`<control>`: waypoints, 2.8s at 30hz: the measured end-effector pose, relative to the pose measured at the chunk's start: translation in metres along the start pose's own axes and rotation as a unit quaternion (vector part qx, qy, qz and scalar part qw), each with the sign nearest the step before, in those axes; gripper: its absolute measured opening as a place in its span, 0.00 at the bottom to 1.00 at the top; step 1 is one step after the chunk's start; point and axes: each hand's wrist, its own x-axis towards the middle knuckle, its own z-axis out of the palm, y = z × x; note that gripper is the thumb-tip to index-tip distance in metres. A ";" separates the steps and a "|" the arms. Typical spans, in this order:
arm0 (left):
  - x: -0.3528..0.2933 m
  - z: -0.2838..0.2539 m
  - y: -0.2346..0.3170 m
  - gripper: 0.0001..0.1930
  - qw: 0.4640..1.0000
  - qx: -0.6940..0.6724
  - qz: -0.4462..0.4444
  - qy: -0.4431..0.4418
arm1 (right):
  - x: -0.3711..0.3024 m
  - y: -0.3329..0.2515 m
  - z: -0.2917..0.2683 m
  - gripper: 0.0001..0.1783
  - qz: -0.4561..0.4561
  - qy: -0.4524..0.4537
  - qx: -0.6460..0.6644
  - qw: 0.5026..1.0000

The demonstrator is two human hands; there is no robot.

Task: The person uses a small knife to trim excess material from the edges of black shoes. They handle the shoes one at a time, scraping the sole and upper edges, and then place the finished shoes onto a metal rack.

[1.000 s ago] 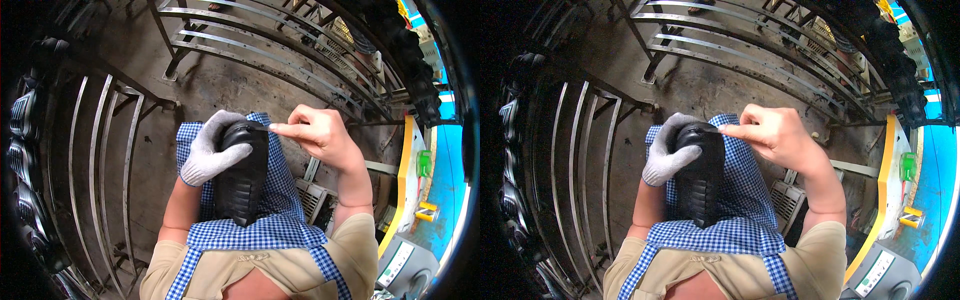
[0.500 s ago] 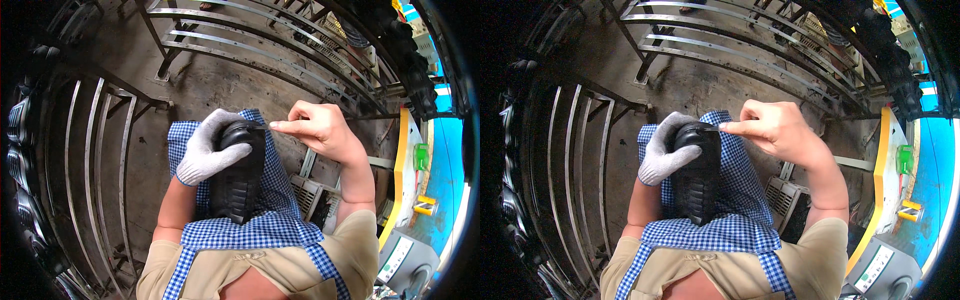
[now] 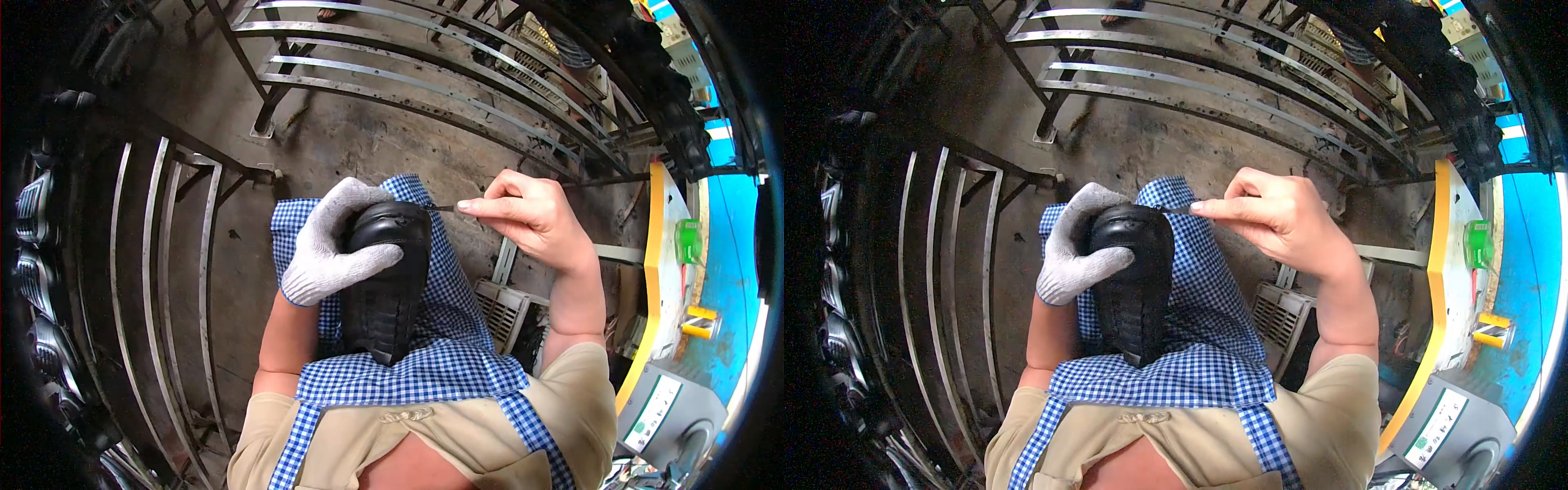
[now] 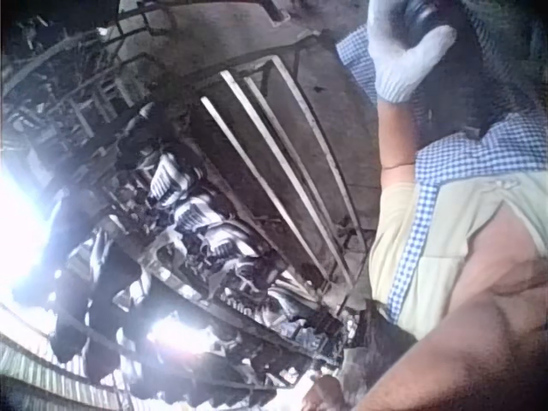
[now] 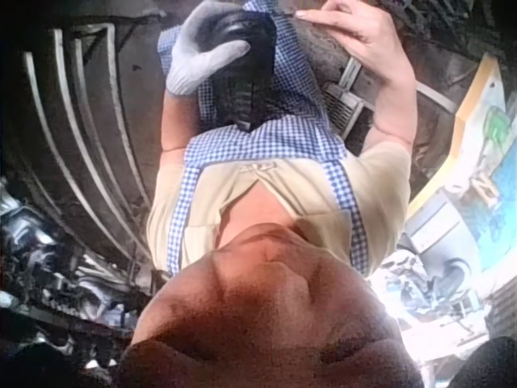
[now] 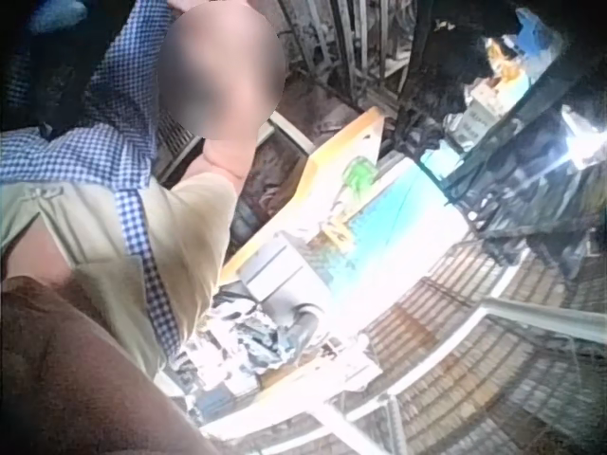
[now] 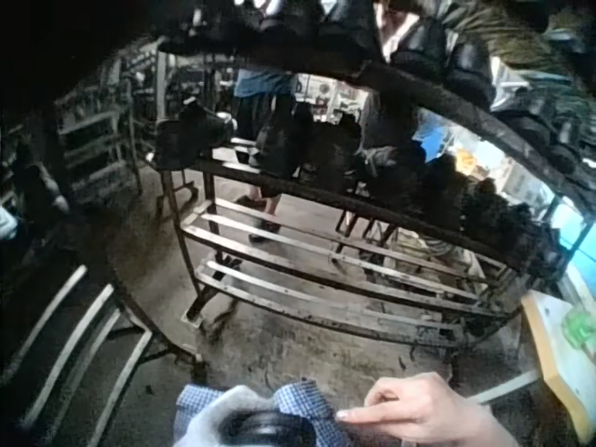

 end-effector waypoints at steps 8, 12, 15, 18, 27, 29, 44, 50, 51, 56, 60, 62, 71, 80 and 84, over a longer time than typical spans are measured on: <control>-0.006 0.002 0.009 0.28 0.997 0.025 0.076 -0.001 | -0.014 -0.008 0.022 0.19 0.019 0.042 0.150 0.988; -0.010 -0.002 0.009 0.29 0.993 0.041 0.108 0.005 | -0.029 -0.020 0.005 0.20 0.113 0.038 0.001 0.993; -0.012 -0.002 0.012 0.29 0.991 0.051 0.126 0.005 | -0.027 -0.036 0.018 0.20 0.048 0.097 0.105 0.989; -0.014 -0.002 0.012 0.29 0.990 0.053 0.130 0.009 | -0.027 -0.044 0.034 0.20 0.023 0.122 0.063 0.990; -0.023 -0.002 0.014 0.29 0.994 0.033 0.108 0.013 | -0.017 -0.063 0.017 0.18 -0.023 0.097 -0.111 0.989; -0.023 0.001 0.013 0.29 0.994 0.027 0.105 0.014 | -0.013 -0.062 0.017 0.18 -0.035 0.093 -0.107 0.989; -0.036 0.002 0.010 0.29 0.996 -0.054 0.007 0.064 | -0.021 -0.064 0.053 0.17 0.033 0.128 0.023 0.991; -0.040 -0.002 0.006 0.30 0.995 -0.036 0.033 0.085 | -0.021 -0.058 0.065 0.19 0.009 0.140 0.104 0.985; -0.041 -0.002 0.006 0.30 0.996 -0.033 0.029 0.081 | -0.021 -0.058 0.065 0.20 0.007 0.139 0.097 0.985; -0.040 -0.004 0.004 0.29 0.995 -0.036 0.046 0.077 | -0.018 -0.060 0.055 0.21 0.007 0.155 -0.015 0.988; -0.041 -0.005 0.006 0.29 0.996 -0.039 0.048 0.065 | -0.022 -0.059 0.041 0.22 -0.012 0.116 -0.032 0.993; -0.040 -0.003 0.009 0.29 0.997 -0.033 0.045 0.055 | -0.016 -0.063 0.038 0.21 -0.018 0.105 -0.053 0.993; -0.085 -0.028 0.048 0.27 0.987 -0.009 0.094 0.128 | -0.016 -0.052 0.070 0.35 0.098 0.067 0.182 0.976; -0.285 -0.108 0.056 0.25 0.793 -0.355 0.241 0.433 | -0.034 -0.139 0.223 0.63 0.003 -0.112 0.403 0.908; -0.377 -0.081 0.073 0.24 0.725 -0.307 0.256 0.561 | -0.008 -0.164 0.237 0.56 -0.126 -0.158 0.418 0.885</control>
